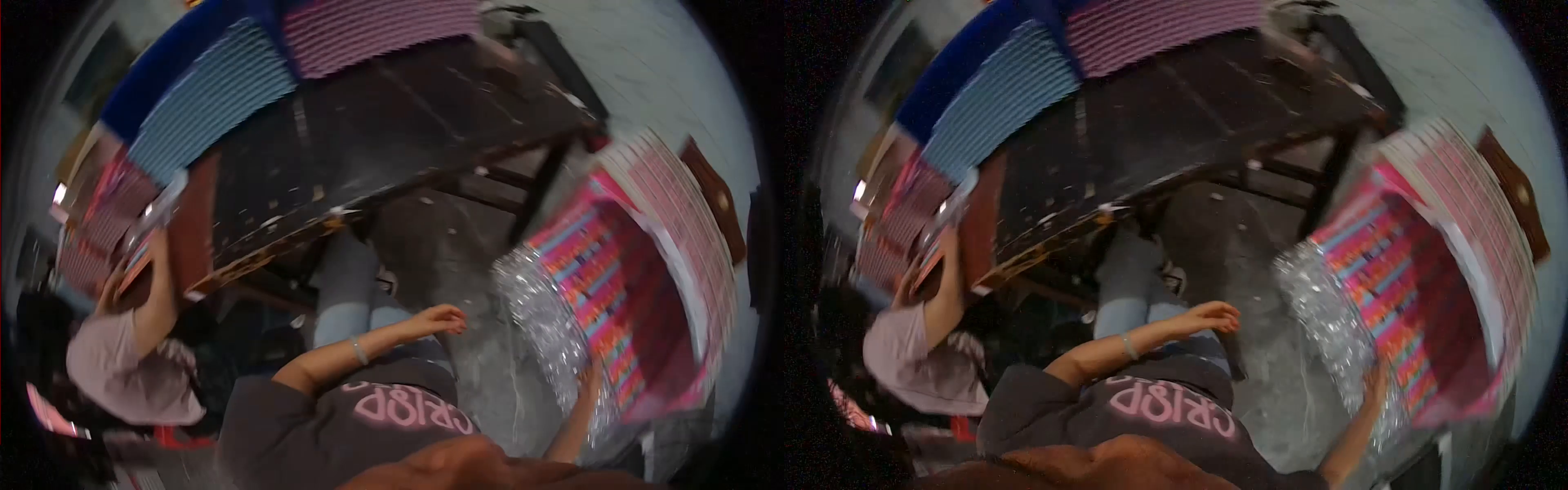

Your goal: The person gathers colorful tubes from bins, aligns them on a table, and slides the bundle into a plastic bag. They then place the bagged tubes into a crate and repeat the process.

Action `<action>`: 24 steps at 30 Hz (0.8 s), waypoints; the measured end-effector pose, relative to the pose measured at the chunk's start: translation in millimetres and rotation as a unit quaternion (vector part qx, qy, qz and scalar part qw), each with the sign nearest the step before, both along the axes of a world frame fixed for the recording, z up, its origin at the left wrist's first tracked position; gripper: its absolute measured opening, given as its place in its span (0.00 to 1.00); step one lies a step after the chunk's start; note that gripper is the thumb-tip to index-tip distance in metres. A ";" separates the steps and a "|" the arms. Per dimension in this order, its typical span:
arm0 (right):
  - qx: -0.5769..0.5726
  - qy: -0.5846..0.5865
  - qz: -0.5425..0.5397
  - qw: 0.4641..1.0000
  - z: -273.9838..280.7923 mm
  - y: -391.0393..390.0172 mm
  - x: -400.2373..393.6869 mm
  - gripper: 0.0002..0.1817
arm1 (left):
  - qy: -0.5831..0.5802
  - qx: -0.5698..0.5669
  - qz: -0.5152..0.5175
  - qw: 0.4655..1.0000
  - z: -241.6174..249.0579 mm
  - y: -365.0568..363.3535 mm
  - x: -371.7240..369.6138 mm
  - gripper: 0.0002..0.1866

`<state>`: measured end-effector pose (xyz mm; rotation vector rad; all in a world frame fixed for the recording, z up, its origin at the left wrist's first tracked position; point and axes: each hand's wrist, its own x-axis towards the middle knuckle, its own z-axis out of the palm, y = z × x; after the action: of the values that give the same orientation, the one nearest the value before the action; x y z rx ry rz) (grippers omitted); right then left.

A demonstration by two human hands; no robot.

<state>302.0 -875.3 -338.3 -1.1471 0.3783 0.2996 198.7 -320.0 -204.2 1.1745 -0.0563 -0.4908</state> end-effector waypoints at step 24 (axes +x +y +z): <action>-0.210 -0.504 0.320 0.774 204.9 430.2 136.5 0.06 | -0.311 0.335 0.604 0.653 175.7 245.1 -211.3 0.12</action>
<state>438.5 -445.1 -133.4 -1.6820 -0.9788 0.1431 -12.6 -74.9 -28.5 1.7488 0.3450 1.2199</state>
